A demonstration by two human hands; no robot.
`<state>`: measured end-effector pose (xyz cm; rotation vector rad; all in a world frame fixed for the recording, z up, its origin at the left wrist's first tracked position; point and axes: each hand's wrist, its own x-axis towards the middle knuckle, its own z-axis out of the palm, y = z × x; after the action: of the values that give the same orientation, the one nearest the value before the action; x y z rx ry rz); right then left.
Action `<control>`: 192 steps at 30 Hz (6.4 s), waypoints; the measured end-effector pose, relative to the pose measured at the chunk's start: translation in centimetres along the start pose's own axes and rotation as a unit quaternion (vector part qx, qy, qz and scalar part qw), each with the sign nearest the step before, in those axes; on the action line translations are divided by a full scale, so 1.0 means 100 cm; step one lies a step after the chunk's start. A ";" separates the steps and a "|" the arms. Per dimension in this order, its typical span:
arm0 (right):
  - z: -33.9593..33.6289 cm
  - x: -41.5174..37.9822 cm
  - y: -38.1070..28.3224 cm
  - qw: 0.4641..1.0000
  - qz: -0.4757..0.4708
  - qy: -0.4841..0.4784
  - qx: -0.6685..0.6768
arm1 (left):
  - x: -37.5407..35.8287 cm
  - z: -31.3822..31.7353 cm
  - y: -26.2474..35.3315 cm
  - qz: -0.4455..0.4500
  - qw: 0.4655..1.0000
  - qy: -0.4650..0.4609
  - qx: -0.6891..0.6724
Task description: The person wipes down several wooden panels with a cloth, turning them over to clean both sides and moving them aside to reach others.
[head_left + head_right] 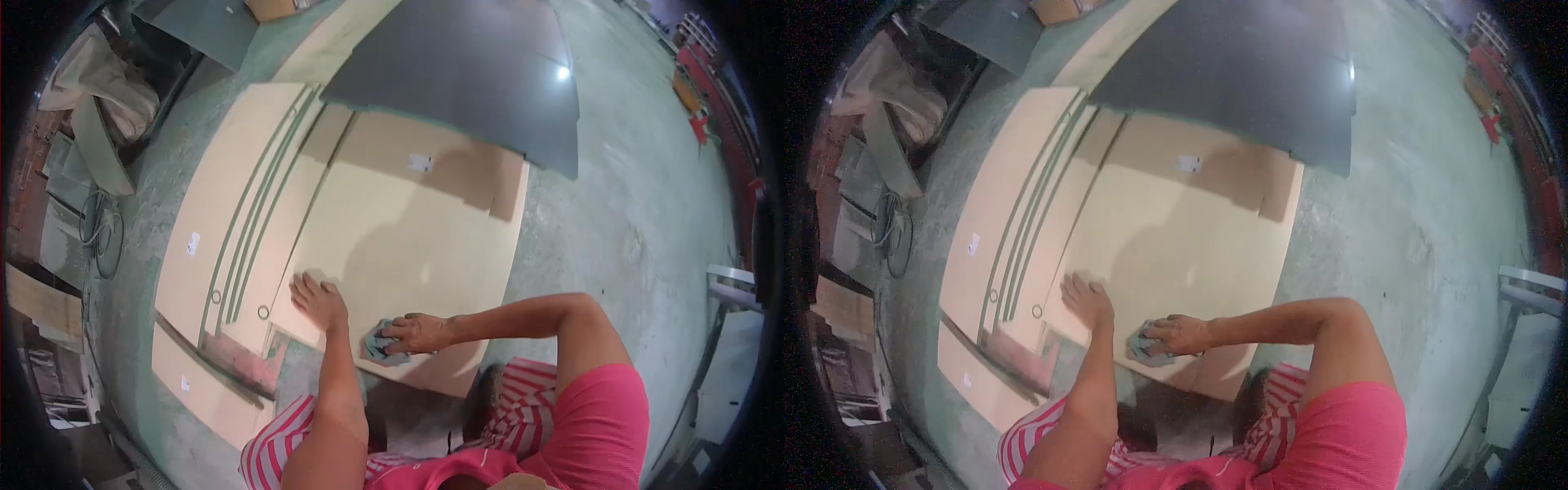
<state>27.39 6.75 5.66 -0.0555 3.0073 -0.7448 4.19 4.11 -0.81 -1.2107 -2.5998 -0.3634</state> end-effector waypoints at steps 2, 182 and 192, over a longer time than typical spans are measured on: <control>0.027 -0.008 0.003 0.997 -0.059 0.048 -0.007 | 0.000 0.001 -0.003 0.007 1.000 -0.005 0.011; 0.050 0.316 -0.186 0.918 0.217 -0.037 0.330 | 0.064 -0.082 -0.714 -0.357 0.918 0.158 0.066; 0.044 0.313 -0.203 0.925 0.167 -0.047 0.338 | 0.143 -0.060 -0.588 -0.070 0.989 0.093 0.085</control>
<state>-3.13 -14.60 10.22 0.4141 2.4037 -1.6014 -49.41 -24.32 2.52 -0.8953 -2.5015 -0.2610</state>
